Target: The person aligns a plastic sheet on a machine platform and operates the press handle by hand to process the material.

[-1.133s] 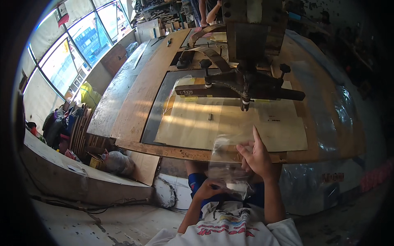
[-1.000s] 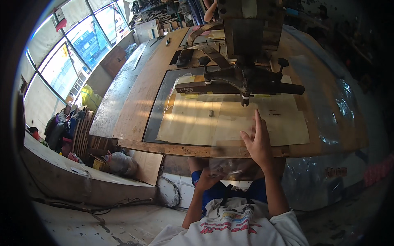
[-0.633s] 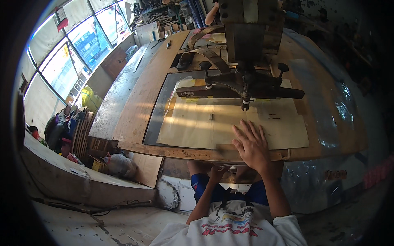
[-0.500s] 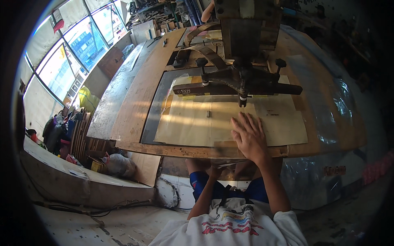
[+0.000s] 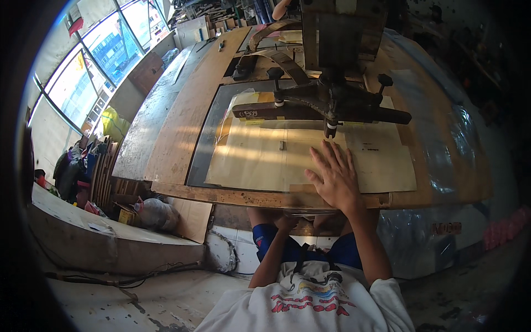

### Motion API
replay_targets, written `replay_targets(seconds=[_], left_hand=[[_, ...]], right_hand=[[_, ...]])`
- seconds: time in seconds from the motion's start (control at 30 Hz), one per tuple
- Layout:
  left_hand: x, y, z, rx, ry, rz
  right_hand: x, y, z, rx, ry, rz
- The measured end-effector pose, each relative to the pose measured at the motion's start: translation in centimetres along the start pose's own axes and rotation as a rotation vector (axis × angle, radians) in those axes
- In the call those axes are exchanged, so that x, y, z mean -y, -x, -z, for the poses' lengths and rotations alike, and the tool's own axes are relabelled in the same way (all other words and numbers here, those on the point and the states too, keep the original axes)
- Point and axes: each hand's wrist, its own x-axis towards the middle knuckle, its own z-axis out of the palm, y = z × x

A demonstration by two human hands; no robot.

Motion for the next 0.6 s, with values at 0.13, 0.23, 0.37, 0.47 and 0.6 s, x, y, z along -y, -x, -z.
replay_targets(seconds=[0.13,0.23,0.37,0.47,0.6], left_hand=[[0.1,-0.4,-0.6,0.045,0.168,0.314],[4.8,-2.2,2.5,0.041,0.029,-0.036],[1.6,-0.4,0.1,0.021,-0.178,-0.273],[-0.3,2.1,1.5,-0.066,-0.318,-0.469],[-8.3,6.0,0.5,-0.015,-0.332,-0.412]], right_hand=[[-0.3,-0.6,-0.4,-0.004,0.001,-0.021],[1.6,-2.0,-0.4,-0.027,-0.048,0.012],[-0.6,-2.0,-0.3,-0.073,-0.121,-0.056],[-0.3,-1.5,-0.3,-0.051,-0.217,-0.013],[-1.3,0.2,-0.2,-0.035,-0.025,0.016]])
